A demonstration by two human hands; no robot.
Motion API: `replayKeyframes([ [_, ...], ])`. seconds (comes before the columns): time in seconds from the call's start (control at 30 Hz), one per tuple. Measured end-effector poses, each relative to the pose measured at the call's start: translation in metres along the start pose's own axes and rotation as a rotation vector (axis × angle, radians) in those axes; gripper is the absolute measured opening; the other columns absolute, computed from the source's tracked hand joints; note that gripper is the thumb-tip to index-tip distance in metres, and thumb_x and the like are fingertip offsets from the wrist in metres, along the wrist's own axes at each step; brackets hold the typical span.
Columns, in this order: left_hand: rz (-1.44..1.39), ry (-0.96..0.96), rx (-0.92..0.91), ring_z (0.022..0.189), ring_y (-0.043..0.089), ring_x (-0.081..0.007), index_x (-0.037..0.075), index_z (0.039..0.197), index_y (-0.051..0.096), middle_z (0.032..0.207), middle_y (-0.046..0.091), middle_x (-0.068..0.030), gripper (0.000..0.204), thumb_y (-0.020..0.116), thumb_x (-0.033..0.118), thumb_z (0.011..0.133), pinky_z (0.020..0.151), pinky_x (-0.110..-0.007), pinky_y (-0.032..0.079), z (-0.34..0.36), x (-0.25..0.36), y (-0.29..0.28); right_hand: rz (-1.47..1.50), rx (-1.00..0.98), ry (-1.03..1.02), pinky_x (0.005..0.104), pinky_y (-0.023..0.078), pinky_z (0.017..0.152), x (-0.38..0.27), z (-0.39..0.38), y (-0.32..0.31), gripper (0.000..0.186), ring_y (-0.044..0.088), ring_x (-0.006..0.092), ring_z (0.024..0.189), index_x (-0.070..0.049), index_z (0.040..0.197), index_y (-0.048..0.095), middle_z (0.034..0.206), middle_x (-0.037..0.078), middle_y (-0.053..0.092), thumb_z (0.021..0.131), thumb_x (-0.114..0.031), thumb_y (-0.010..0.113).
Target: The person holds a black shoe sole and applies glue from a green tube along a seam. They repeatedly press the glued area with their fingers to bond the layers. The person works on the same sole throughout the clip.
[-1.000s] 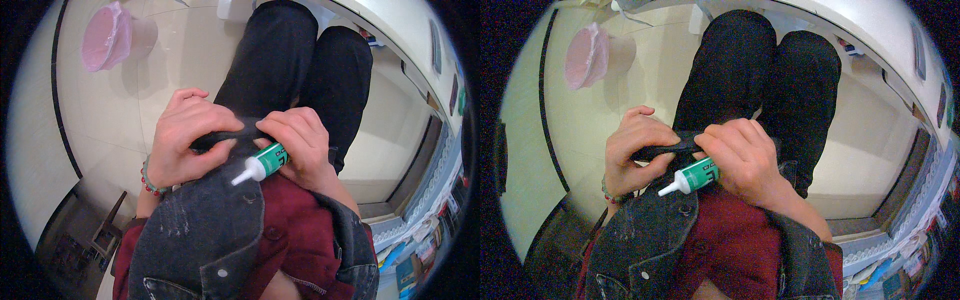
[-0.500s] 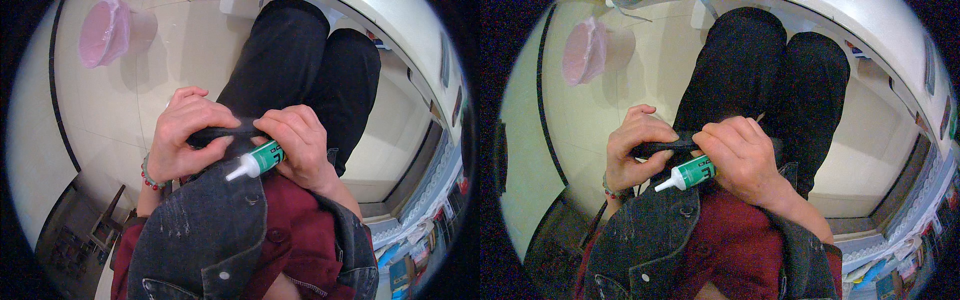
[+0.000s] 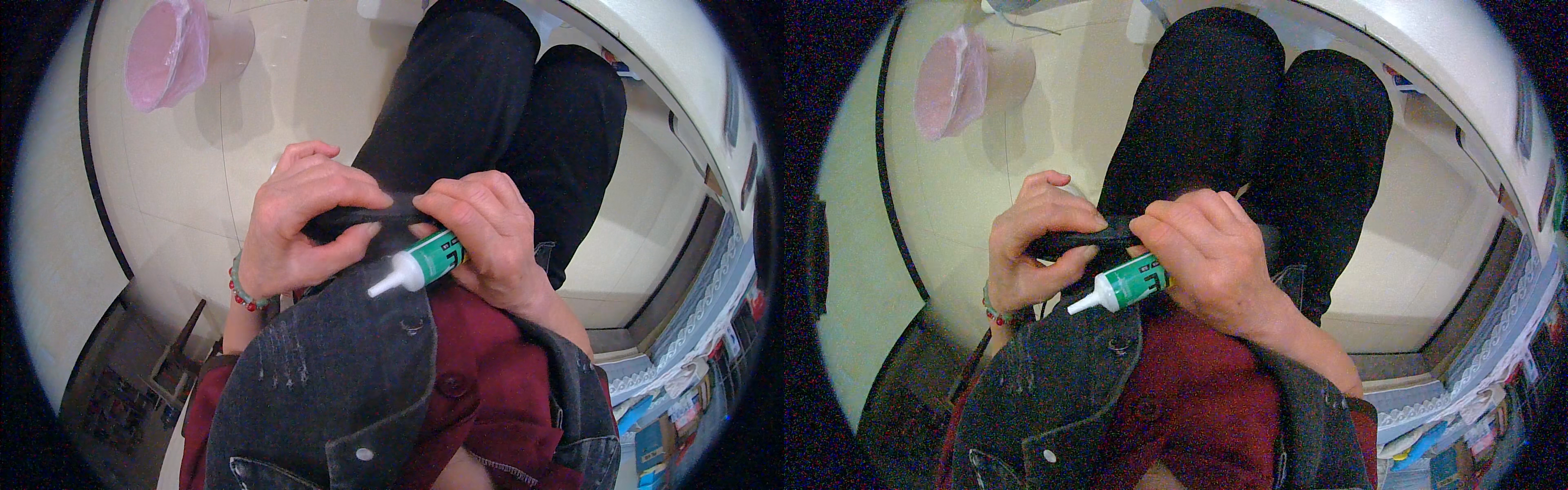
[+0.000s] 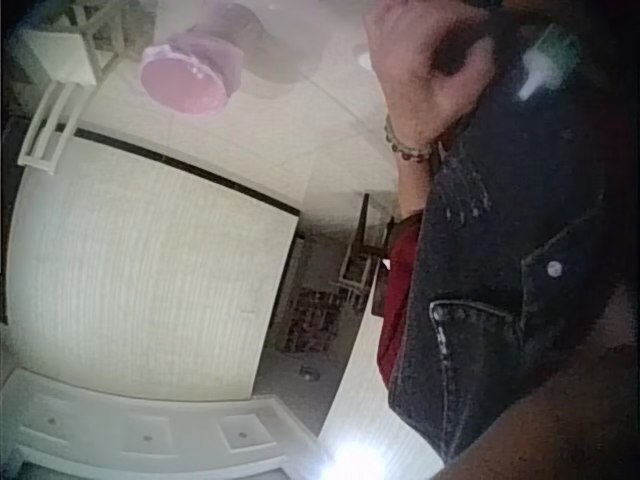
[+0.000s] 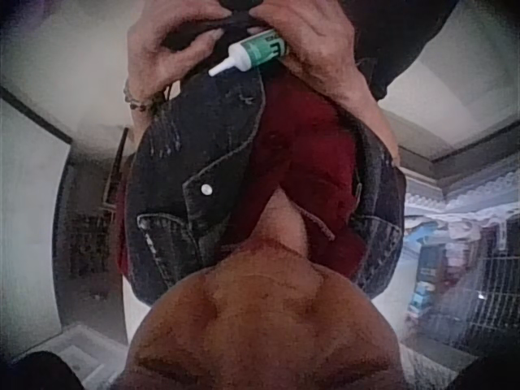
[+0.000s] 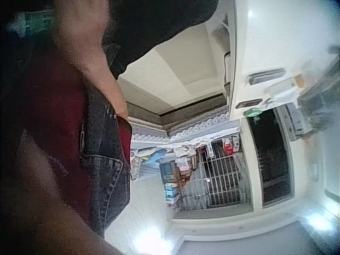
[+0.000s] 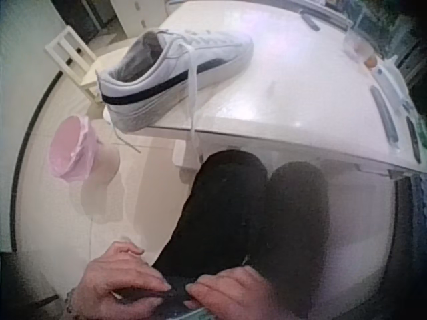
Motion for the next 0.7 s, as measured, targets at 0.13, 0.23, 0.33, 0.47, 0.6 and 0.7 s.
replayKeyframes([
  [0.13,-0.004,-0.014,-0.017,0.092,0.069,-0.0204,0.007,0.095,0.074,0.094,0.073,-0.0046,0.029,0.076,0.006,0.066,0.104,-0.046,0.039,0.0006,0.0002,0.0006,0.0,-0.001,0.004,0.0386,0.051,0.07,-0.0007,0.0005,-0.0013,0.024,0.064,0.0272,0.083,-0.005,0.098,0.069,0.096,0.008,0.068,0.079,-0.016,0.076],
  [0.23,-0.007,-0.016,-0.032,0.092,0.068,-0.0207,0.007,0.097,0.075,0.095,0.073,-0.0047,0.03,0.075,0.005,0.067,0.104,-0.046,0.039,0.0009,-0.0004,0.0017,-0.001,0.007,0.001,0.0388,0.051,0.07,-0.0012,0.0007,-0.0017,0.023,0.064,0.027,0.083,-0.005,0.098,0.069,0.096,0.008,0.068,0.079,-0.016,0.076],
  [0.33,-0.006,-0.008,-0.031,0.092,0.068,-0.0208,0.008,0.097,0.075,0.094,0.073,-0.0046,0.031,0.075,0.005,0.067,0.104,-0.046,0.039,0.0009,-0.0001,0.0022,-0.005,0.007,-0.003,0.0389,0.051,0.071,-0.0009,0.0004,-0.0015,0.023,0.064,0.0269,0.083,-0.005,0.098,0.069,0.096,0.008,0.068,0.079,-0.016,0.076],
  [0.47,-0.005,-0.004,-0.023,0.092,0.068,-0.0208,0.008,0.097,0.075,0.093,0.073,-0.0047,0.031,0.075,0.004,0.067,0.104,-0.046,0.04,0.0015,-0.0003,0.0029,-0.013,-0.002,-0.008,0.0389,0.051,0.071,0.0003,0.0001,-0.0009,0.023,0.064,0.0268,0.083,-0.005,0.098,0.069,0.096,0.008,0.068,0.078,-0.015,0.075],
  [0.6,0.02,0.027,-0.016,0.092,0.069,-0.0206,0.008,0.097,0.075,0.094,0.073,-0.0046,0.028,0.075,0.004,0.069,0.098,-0.042,0.044,0.0022,0.0017,0.0022,-0.009,-0.011,-0.007,0.0389,0.05,0.071,0.001,-0.0005,-0.0006,0.024,0.064,0.027,0.084,-0.005,0.099,0.069,0.097,0.008,0.068,0.078,-0.015,0.075],
  [0.7,0.022,0.024,-0.018,0.092,0.07,-0.0203,0.009,0.097,0.075,0.094,0.073,-0.0044,0.028,0.074,0.005,0.069,0.098,-0.043,0.043,0.0023,0.0014,0.0025,-0.01,-0.007,-0.003,0.039,0.05,0.071,0.0015,-0.0009,-0.0005,0.024,0.064,0.0271,0.084,-0.005,0.099,0.068,0.097,0.008,0.068,0.078,-0.015,0.075],
])
Point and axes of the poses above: each hand's wrist, its own z-axis towards the middle knuckle, its own y-axis out of the palm, x = y × z, the point moved 8 cm from there along z, towards the middle knuckle
